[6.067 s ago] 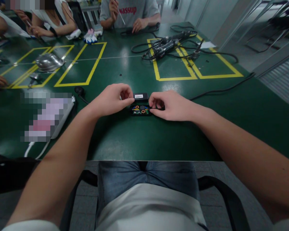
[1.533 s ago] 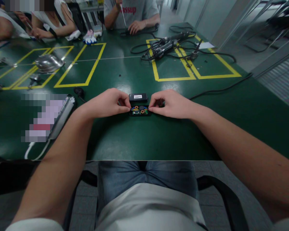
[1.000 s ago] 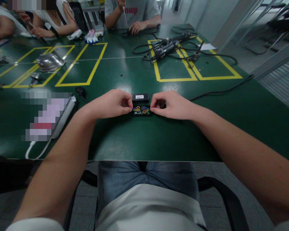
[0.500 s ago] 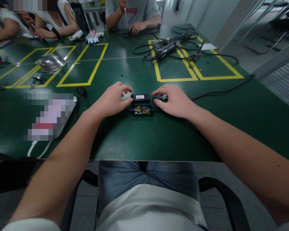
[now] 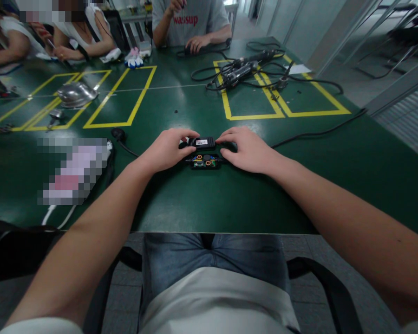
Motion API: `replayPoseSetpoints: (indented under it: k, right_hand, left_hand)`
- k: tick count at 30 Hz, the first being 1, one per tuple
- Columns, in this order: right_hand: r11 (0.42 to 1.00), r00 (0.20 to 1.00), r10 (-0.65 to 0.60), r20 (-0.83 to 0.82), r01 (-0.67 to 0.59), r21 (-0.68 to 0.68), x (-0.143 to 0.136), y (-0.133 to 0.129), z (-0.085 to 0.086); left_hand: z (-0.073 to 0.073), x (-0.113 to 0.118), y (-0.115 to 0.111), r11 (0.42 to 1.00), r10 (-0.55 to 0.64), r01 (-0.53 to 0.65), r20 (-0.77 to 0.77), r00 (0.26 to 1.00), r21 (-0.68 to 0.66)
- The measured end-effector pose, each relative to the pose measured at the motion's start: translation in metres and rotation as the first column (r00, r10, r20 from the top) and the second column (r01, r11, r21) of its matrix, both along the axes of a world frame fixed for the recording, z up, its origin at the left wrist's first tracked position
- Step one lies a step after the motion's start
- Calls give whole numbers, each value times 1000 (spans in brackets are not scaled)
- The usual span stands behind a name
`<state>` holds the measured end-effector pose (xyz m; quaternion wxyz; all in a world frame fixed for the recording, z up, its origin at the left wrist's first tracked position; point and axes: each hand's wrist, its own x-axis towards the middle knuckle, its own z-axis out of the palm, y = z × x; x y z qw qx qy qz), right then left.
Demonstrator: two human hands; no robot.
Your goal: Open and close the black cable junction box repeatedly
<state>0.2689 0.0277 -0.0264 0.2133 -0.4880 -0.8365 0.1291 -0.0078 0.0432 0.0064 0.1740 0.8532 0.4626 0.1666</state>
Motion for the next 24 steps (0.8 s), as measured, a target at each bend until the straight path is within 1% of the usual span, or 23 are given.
replayPoseSetpoints:
  k: [5,9,12,14,18,24]
  right_hand:
    - [1000,997,-25,-69,26,7,-2,-1,1]
    - [997,987,-77,-139,74,-30,-5,-5,8]
    - [996,975,-84,-204,77,-46,-7,-8,13]
    - [997,975,-70,-210,62,-46,-7,-9,15]
    - [999,986,-14,-168,8,-37,-7,-10,18]
    - [997,982,54,-182,-62,-39,-7,-12,18]
  left_hand:
    - [2,-2,1,1000,1,0,60,998,-20]
    - [11,-4,-2,999,7,-1,133,991,-44]
    - [19,-6,-5,996,-24,37,157,987,-78]
    - [23,-7,-8,992,-55,73,162,985,-104]
    - [29,-8,-10,983,-92,116,160,983,-145]
    - [32,-9,-12,965,-138,170,164,977,-202]
